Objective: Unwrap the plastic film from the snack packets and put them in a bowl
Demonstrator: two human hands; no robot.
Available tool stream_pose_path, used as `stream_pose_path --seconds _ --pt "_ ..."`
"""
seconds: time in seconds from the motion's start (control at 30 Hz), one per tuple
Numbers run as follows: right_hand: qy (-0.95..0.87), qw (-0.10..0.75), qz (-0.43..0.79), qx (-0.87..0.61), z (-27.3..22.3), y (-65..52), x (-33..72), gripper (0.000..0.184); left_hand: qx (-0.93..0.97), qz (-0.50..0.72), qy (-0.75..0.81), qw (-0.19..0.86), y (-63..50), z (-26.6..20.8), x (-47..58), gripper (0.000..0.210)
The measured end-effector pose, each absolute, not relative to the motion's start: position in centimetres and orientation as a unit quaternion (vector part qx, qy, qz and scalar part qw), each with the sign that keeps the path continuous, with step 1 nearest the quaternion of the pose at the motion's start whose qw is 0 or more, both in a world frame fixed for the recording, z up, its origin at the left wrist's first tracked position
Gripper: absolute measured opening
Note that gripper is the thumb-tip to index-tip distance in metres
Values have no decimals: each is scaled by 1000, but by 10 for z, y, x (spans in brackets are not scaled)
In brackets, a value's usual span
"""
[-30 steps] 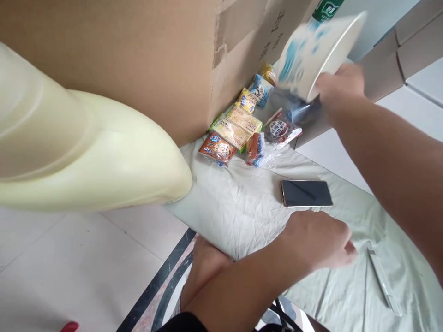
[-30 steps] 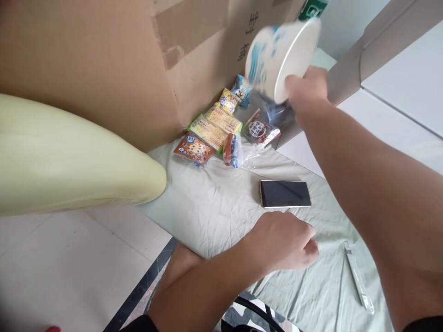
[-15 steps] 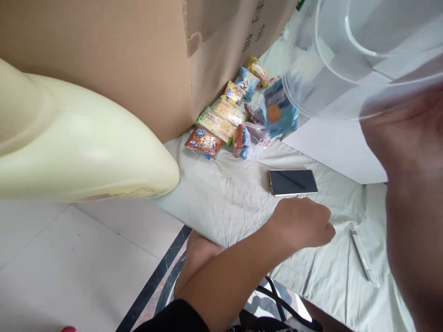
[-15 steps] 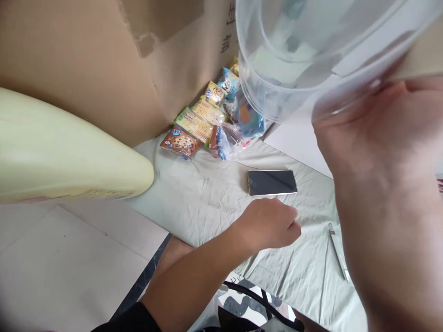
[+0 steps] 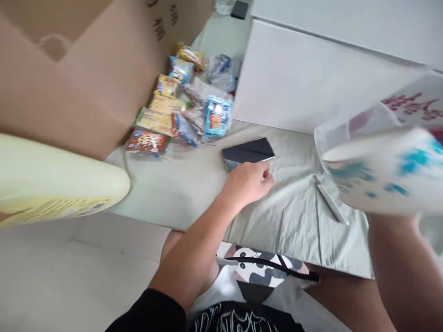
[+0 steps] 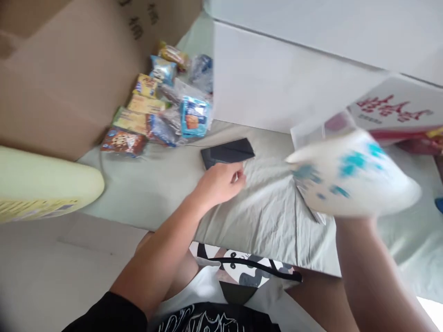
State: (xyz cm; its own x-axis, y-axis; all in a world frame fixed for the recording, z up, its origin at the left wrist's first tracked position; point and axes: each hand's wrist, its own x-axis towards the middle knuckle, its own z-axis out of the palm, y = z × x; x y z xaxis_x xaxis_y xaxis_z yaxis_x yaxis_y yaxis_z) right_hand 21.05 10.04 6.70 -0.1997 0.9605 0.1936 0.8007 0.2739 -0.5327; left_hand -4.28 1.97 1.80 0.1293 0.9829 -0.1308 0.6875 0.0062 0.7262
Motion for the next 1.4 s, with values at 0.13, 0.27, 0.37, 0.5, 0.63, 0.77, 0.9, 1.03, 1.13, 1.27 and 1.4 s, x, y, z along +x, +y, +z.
stream_pose_path --seconds 0.13,0.27,0.37,0.5,0.63,0.77,0.9,1.03,1.13,1.27,1.4 --pt "-732 173 57 -656 63 101 212 31 650 349 609 291 34 2 -17 12" --pt "-784 84 12 -615 65 96 206 44 666 435 560 232 39 -13 -1 36" --pt "-776 178 -3 -605 50 67 227 51 703 418 539 201 39 -22 5 50" --pt "-703 319 -26 -635 11 19 265 31 730 370 552 162 41 -32 11 48" --pt "-719 277 35 -637 -17 14 282 22 744 341 542 189 48 -41 17 55" --pt "-660 264 18 -703 -20 38 301 28 724 359 563 174 51 -43 18 49" --pt "-603 195 29 -773 -25 52 327 44 701 412 552 183 50 -36 14 20" --pt "-638 122 64 -757 -38 51 330 53 685 445 552 171 44 -23 5 17" --pt "-654 123 65 -744 -43 50 322 56 676 442 564 170 42 -19 2 17" --pt "-668 159 63 -724 -43 52 314 52 716 411 534 185 41 -20 0 19" --pt "-678 173 64 -712 -42 54 314 50 689 423 583 83 48 -20 -13 34"
